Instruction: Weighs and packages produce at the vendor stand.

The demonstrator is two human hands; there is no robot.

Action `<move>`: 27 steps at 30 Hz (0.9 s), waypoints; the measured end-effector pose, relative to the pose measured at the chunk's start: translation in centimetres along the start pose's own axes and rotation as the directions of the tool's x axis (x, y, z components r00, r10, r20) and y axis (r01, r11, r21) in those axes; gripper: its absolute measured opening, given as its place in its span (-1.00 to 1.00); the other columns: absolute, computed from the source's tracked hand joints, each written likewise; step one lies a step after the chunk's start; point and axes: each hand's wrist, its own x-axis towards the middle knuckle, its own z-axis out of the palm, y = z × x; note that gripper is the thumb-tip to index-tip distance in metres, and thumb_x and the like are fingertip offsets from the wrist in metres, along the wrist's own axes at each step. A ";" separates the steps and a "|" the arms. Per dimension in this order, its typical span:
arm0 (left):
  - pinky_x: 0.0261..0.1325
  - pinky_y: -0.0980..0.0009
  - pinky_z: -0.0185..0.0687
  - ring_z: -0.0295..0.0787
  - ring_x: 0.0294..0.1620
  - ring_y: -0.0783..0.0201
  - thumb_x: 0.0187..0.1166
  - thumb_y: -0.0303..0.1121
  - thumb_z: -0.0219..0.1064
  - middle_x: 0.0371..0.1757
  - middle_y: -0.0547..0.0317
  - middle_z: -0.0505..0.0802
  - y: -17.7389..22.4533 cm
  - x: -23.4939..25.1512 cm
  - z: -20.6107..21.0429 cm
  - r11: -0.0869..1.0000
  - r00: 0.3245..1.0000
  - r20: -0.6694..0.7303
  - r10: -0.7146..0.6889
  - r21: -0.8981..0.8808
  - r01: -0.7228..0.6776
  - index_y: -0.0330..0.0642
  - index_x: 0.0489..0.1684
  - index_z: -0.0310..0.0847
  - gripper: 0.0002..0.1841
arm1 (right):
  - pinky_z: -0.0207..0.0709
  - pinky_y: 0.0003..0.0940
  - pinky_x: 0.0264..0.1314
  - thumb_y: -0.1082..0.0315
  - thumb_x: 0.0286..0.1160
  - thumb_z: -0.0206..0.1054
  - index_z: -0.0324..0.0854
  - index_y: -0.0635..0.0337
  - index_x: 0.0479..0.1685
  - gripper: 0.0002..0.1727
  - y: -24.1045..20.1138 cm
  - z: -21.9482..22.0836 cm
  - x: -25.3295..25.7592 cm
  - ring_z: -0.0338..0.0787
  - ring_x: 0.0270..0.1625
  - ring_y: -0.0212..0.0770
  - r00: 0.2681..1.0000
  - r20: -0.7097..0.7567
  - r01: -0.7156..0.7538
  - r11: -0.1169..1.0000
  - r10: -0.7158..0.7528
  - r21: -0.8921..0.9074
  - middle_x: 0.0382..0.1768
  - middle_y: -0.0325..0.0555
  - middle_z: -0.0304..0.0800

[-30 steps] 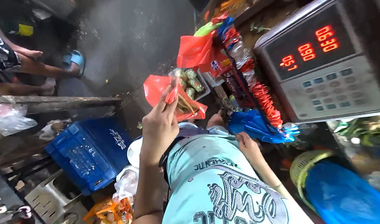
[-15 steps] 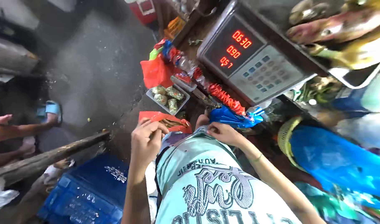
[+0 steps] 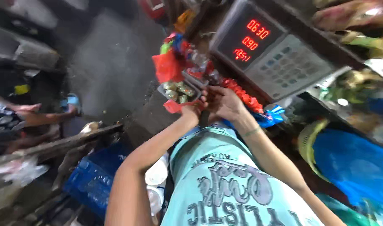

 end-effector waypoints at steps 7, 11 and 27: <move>0.29 -0.15 0.59 0.65 0.37 -0.26 0.67 -0.38 0.25 0.36 -0.37 0.68 2.0 3.6 0.4 0.969 0.981 0.186 -0.051 0.248 0.004 -0.47 0.27 0.62 -0.65 | 0.73 -0.42 -0.11 0.11 0.81 0.01 0.68 0.04 0.14 -0.65 -1.6 -0.7 -1.4 0.81 -0.20 -0.33 0.988 -0.145 0.034 0.988 -0.056 -0.148 -0.15 -0.23 0.81; 0.36 -0.27 0.54 0.67 0.35 -0.32 0.60 -0.46 0.31 0.24 -0.40 0.76 0.0 2.8 0.2 0.983 0.984 0.042 0.172 0.054 -0.175 -0.52 0.10 0.71 -0.73 | 0.60 -0.52 -0.60 0.32 0.78 0.19 0.61 0.15 0.21 -0.78 -1.7 0.0 -5.0 0.66 -0.62 -0.43 0.946 0.019 0.214 0.579 -0.325 -0.787 -0.42 -0.23 0.79; 0.44 0.04 0.61 0.78 0.28 0.06 0.70 -0.24 0.27 0.21 -0.10 0.83 -0.4 0.5 -0.4 0.711 0.836 -0.472 0.278 -0.484 -0.510 -0.22 0.33 0.67 -0.64 | 0.56 0.21 0.38 0.15 0.47 0.41 0.77 0.24 0.19 -0.58 -26.2 3.0 -16.5 0.74 0.29 0.24 0.446 0.699 0.067 -0.759 -0.558 -0.648 0.17 0.25 0.79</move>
